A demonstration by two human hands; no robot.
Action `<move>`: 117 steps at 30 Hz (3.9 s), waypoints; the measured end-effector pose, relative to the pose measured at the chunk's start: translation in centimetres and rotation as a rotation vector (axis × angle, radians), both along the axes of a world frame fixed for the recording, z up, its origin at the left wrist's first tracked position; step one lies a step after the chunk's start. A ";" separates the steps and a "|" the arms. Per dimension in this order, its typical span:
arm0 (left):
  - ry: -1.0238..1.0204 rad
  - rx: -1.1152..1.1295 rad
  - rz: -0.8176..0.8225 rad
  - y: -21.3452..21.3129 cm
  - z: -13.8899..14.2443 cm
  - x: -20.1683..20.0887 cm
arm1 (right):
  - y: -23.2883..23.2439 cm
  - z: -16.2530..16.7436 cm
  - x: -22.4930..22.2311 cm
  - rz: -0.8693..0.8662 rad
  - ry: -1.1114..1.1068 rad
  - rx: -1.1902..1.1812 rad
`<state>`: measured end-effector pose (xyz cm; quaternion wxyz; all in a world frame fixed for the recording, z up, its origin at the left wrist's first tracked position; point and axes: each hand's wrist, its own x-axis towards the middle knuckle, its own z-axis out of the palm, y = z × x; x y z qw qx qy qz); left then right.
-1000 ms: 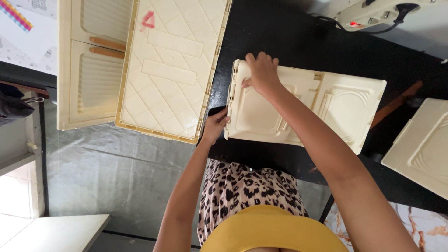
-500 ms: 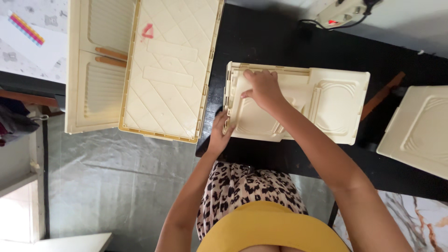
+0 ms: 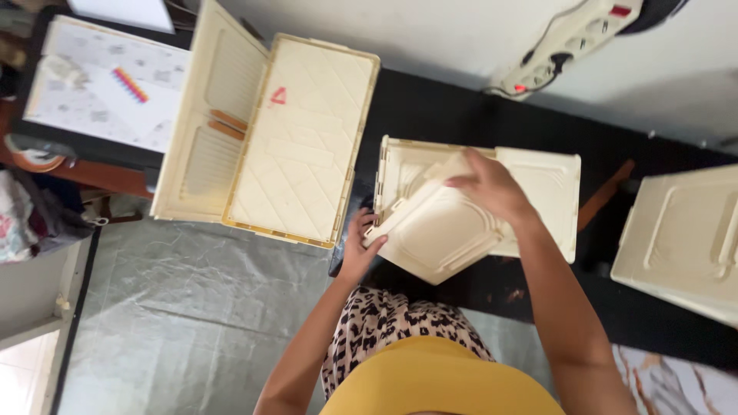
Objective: The person takes apart a beige plastic storage cabinet on a dark table, separating its side panels, drawer and door assembly, then fits the drawer back into the frame and attaches the louvered double-door panel, pressing the parts to snap them together.
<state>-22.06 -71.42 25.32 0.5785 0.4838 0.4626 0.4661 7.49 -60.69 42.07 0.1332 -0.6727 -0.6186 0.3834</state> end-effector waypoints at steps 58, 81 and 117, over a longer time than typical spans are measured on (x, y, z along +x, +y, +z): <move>0.822 0.095 -0.042 9.7 0.8 -30.7 | -8.9 -14.5 -32.0 -0.514 0.205 0.177; 1.019 0.400 -0.220 6.9 0.9 -24.9 | -14.8 -14.4 -27.1 -0.590 0.510 0.145; 0.798 0.303 -0.718 -6.8 -2.3 16.7 | -33.6 -16.8 18.2 -0.998 0.416 0.151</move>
